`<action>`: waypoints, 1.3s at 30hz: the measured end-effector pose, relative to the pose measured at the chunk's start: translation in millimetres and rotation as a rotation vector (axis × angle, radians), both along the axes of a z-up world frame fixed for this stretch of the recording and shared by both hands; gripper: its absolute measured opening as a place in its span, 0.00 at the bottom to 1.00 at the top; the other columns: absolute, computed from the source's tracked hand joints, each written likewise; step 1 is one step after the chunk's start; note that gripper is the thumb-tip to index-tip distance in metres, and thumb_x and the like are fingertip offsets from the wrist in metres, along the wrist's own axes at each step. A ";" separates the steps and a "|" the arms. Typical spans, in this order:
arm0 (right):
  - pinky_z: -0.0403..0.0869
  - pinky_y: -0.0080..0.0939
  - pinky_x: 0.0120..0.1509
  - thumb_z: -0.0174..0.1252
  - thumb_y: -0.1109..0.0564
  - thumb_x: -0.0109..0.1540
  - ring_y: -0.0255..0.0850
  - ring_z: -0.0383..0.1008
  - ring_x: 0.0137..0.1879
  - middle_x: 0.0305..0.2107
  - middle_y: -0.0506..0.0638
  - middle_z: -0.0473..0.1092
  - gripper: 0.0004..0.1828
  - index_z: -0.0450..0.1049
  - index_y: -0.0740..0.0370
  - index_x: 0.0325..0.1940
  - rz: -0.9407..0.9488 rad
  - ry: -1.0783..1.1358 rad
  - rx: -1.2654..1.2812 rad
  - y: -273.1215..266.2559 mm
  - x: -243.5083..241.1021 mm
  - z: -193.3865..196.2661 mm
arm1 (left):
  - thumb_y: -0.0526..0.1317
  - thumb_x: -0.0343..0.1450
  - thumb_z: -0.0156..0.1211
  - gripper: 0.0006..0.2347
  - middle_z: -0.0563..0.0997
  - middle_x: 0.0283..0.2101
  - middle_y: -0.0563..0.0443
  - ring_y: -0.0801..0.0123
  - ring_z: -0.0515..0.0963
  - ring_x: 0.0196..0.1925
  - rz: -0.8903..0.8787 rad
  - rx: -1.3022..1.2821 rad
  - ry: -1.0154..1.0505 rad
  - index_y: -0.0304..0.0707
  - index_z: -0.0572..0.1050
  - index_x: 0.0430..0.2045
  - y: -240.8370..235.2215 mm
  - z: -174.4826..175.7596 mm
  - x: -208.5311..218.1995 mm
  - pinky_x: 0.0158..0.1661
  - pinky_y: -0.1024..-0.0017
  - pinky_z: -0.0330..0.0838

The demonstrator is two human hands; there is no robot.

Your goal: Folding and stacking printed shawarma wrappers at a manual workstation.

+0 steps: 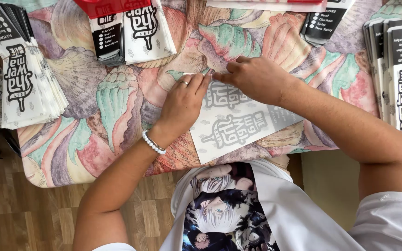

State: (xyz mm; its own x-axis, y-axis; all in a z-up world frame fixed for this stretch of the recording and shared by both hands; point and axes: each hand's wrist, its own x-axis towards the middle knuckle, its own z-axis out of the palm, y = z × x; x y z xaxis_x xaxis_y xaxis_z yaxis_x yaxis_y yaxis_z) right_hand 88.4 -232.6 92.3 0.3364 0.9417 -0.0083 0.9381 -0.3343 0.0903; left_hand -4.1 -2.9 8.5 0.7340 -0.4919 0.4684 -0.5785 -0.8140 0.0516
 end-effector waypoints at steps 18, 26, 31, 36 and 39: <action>0.79 0.46 0.26 0.54 0.67 0.64 0.42 0.78 0.37 0.36 0.39 0.76 0.25 0.80 0.44 0.61 -0.229 0.177 0.002 -100.9 18.8 -20.0 | 0.33 0.73 0.43 0.18 0.73 0.55 0.39 0.56 0.72 0.55 0.142 0.370 0.058 0.27 0.69 0.59 -15.6 27.4 -6.8 0.63 0.66 0.67; 0.81 0.40 0.30 0.55 0.73 0.58 0.40 0.72 0.37 0.31 0.42 0.73 0.42 0.65 0.47 0.75 -0.109 0.046 -0.184 -86.1 6.9 -11.5 | 0.37 0.71 0.55 0.20 0.71 0.46 0.53 0.61 0.71 0.47 0.111 0.273 0.017 0.42 0.73 0.61 -7.4 32.3 -1.0 0.33 0.72 0.75; 0.78 0.38 0.27 0.55 0.71 0.58 0.39 0.71 0.36 0.33 0.40 0.73 0.42 0.64 0.44 0.75 -0.083 -0.068 -0.232 -85.9 5.1 -17.9 | 0.33 0.68 0.55 0.26 0.68 0.45 0.53 0.60 0.71 0.46 0.110 0.365 0.084 0.53 0.70 0.65 -11.2 37.8 2.8 0.26 0.74 0.74; 0.76 0.36 0.23 0.55 0.68 0.60 0.37 0.71 0.35 0.32 0.38 0.72 0.41 0.63 0.42 0.76 -0.086 -0.133 -0.258 -80.5 1.5 -14.8 | 0.31 0.65 0.54 0.26 0.66 0.43 0.53 0.61 0.70 0.44 0.093 0.366 0.131 0.55 0.71 0.61 -17.0 45.5 10.6 0.21 0.73 0.72; 0.79 0.36 0.27 0.53 0.57 0.67 0.36 0.72 0.35 0.32 0.38 0.73 0.39 0.54 0.37 0.82 -0.101 -0.113 -0.322 -70.9 1.7 -9.7 | 0.31 0.67 0.55 0.25 0.66 0.41 0.53 0.61 0.70 0.42 0.105 0.404 0.151 0.59 0.72 0.60 -20.2 46.4 14.5 0.21 0.73 0.72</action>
State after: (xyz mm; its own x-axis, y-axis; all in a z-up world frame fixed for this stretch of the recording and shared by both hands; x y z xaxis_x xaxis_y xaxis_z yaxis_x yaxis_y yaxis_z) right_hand 90.1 -303.6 82.6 0.4434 0.8588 -0.2567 0.8799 -0.3625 0.3072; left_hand 10.4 -23.1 54.9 0.8348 -0.5330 0.1380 -0.5024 -0.8400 -0.2051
